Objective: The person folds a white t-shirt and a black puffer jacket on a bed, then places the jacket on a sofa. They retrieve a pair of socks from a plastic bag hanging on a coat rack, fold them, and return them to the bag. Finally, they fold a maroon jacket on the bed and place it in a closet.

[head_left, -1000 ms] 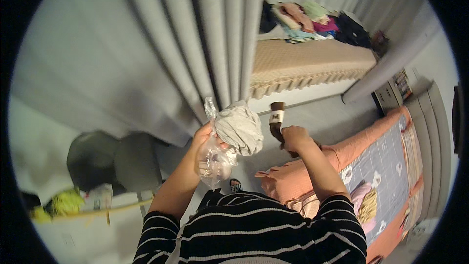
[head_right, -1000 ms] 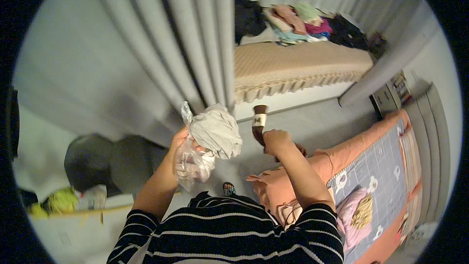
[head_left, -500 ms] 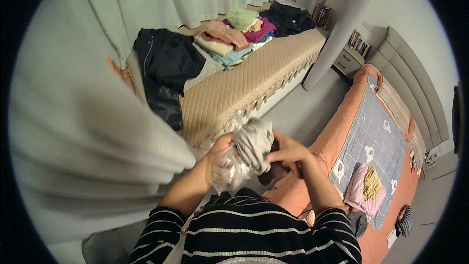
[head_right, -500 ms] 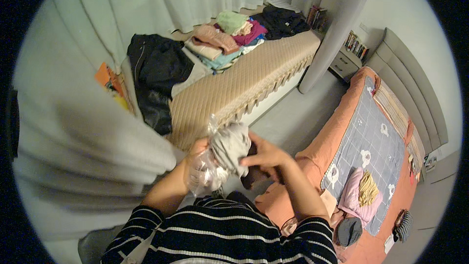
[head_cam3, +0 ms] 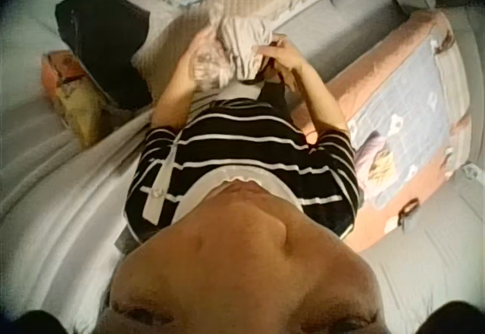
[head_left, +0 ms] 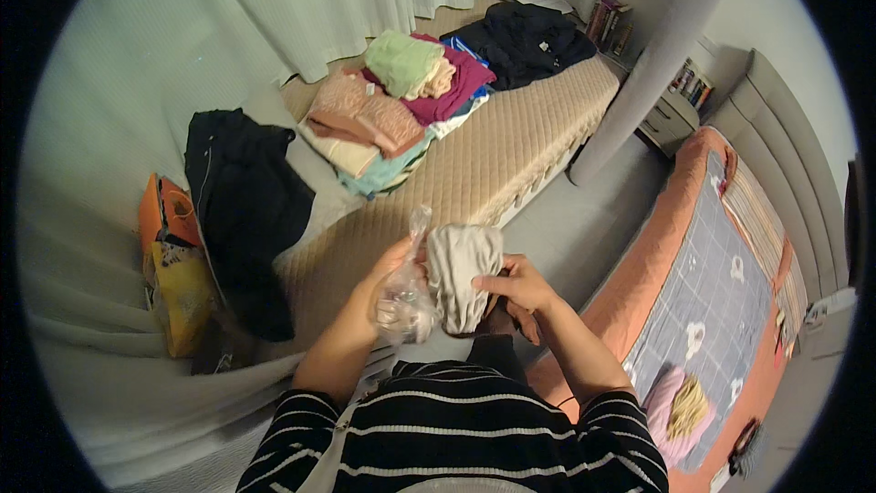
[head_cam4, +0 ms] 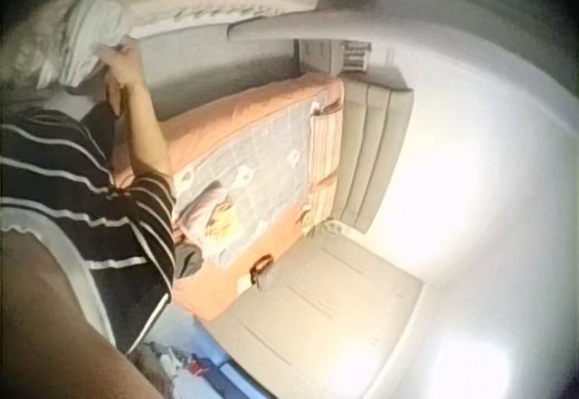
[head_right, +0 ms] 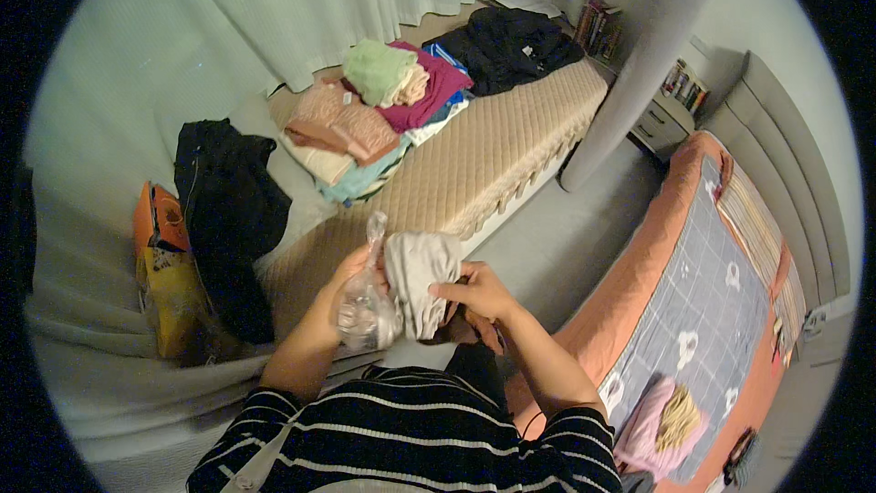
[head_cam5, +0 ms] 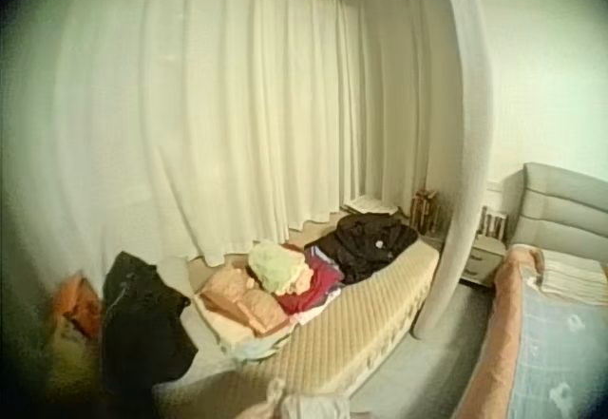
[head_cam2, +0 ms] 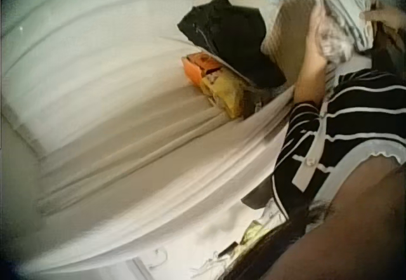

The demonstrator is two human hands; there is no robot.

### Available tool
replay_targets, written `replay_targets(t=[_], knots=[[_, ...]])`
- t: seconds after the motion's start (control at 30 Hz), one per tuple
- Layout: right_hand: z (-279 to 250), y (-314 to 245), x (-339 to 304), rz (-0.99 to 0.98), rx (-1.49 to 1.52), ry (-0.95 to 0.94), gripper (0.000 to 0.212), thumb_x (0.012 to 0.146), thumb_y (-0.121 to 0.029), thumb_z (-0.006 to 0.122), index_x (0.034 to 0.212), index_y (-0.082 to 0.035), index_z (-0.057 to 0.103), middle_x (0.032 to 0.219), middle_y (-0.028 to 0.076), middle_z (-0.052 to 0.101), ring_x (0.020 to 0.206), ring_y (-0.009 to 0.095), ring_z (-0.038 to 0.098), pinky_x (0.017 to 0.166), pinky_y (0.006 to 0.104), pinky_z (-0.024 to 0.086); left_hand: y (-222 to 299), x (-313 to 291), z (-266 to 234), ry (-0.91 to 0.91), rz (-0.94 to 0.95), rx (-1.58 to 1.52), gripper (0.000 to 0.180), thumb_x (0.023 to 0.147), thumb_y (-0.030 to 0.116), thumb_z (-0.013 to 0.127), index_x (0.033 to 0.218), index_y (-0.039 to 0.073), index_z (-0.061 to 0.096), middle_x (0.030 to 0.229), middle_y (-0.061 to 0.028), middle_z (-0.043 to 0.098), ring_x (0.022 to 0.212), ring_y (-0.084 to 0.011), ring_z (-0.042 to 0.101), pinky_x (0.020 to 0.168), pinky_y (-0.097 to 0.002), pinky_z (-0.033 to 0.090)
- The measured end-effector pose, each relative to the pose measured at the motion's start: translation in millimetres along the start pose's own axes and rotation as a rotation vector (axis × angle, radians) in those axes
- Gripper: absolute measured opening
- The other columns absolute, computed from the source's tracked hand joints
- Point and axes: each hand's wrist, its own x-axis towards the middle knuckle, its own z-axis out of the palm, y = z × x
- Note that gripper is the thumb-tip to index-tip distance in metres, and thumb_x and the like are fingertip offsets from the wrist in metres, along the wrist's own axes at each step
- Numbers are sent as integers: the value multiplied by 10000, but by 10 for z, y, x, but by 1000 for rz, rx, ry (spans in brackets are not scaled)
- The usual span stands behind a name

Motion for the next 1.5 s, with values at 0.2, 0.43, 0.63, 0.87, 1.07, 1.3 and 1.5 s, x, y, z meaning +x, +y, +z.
replay_targets(t=[0.2, 0.43, 0.63, 0.87, 1.07, 1.3, 1.5], knots=[[-1321, -475, 782, -77, -11, 230, 197, 795, -112, 730, 888, 43, 654, 761, 77, 672, 601, 115, 617, 546, 266, 502, 404, 891, 573, 163, 159, 525, 450, 918, 397, 563, 1227, 79, 485, 964, -94, 676, 718, -115, 585, 579, -274, 476], [-1390, -942, 1527, -126, -64, -182, 215, 814, -101, 718, 985, 15, 661, 876, 48, 673, 780, 92, 608, 704, 249, 499, 316, 1685, 778, 42, 409, 826, 577, 794, 127, 738, 1289, 28, 457, 1064, -49, 619, 956, -116, 568, 846, -304, 471], [-1477, -1352, 2059, -149, 186, -204, 249, 822, -33, 689, 1053, 4, 604, 956, 69, 644, 854, 135, 614, 779, 276, 501, 1613, 1611, 1111, 390, 621, 782, 436, 767, 161, 743, 1147, 23, 579, 993, -48, 655, 865, -131, 606, 788, -304, 486], [-1382, -1537, 2412, -52, 101, -181, 209, 819, -29, 694, 1007, 2, 608, 899, 59, 654, 799, 127, 625, 737, 269, 513, 3001, 2629, 396, 1000, 626, 1607, 843, 768, 531, 662, 1403, 70, 353, 1139, -225, 608, 1035, -359, 604, 871, -428, 479], [-1310, -1478, 2478, 9, 94, -156, 199, 817, -10, 686, 998, 8, 605, 950, 57, 631, 851, 130, 614, 784, 269, 505, 2872, 3211, 355, 902, 164, 1624, 1002, 767, 688, 548, 1499, 200, 66, 1194, -251, 574, 1078, -387, 584, 895, -476, 464], [-1616, -1666, 2461, -67, 120, -105, 219, 797, 1, 691, 998, 2, 603, 946, 74, 639, 852, 161, 628, 771, 291, 519, 2917, 2402, 417, 935, 618, 1488, 899, 756, 594, 644, 1381, 9, 367, 1130, -245, 608, 1091, -355, 575, 923, -402, 445], [-1556, -1895, 2603, -141, 388, -291, 202, 829, -80, 673, 1013, -21, 612, 936, 76, 648, 842, 178, 630, 782, 307, 510, 2229, 1277, 920, 638, 449, 1073, 758, 741, 444, 738, 1311, 25, 465, 1138, -199, 610, 1030, -268, 606, 897, -358, 455]])
